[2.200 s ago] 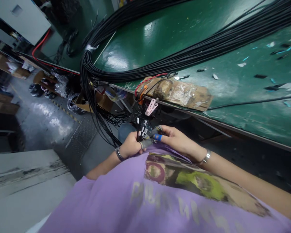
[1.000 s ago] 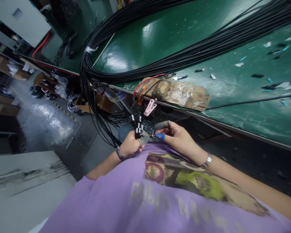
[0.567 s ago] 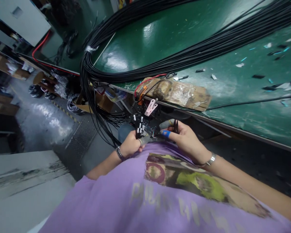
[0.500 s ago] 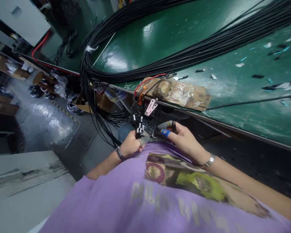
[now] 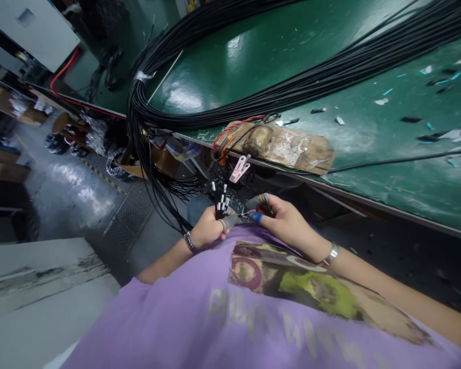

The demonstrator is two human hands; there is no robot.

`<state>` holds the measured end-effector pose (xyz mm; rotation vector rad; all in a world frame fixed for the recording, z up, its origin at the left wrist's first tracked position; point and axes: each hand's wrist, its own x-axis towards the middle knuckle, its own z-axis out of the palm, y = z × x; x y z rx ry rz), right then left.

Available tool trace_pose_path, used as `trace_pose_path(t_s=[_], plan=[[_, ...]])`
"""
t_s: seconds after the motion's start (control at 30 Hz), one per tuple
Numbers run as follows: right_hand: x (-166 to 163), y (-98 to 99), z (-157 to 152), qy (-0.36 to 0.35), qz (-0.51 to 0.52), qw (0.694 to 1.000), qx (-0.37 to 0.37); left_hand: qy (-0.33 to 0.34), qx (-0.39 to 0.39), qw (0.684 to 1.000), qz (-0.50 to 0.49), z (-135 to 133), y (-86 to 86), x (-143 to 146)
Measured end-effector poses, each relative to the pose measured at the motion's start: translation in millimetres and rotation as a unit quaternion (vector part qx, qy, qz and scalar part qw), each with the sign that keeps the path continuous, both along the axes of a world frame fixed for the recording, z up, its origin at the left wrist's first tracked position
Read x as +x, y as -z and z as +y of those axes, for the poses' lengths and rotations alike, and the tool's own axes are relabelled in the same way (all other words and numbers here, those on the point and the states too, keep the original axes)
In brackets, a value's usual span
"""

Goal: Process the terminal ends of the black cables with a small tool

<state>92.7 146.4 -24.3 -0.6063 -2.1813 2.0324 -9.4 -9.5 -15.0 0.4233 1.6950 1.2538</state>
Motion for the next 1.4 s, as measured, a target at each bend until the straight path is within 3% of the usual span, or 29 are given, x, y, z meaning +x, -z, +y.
trace_pose_path(t_s=[0.2, 0.67, 0.93, 1.27, 1.4], plan=[[0, -5.9, 0, 0.006, -0.005, 0.998, -0.066, 0.001, -0.016, 1.000, 0.001, 2, -2.4, 0], [-11, -5.3, -4, 0.024, 0.000, 0.997, -0.069, 0.027, -0.022, 0.999, -0.007, 4, -4.9, 0], [-4, -4.1, -4, 0.032, -0.042, 0.988, -0.144, -0.005, -0.006, 1.000, 0.001, 3, -0.9, 0], [-6, 3.4, -5, 0.034, 0.009, 0.996, -0.087, -0.012, 0.003, 1.000, -0.006, 2, 1.9, -1], [-5, 5.3, -6, 0.022, 0.017, 0.995, -0.095, -0.004, 0.003, 1.000, -0.002, 1, 1.1, -1]])
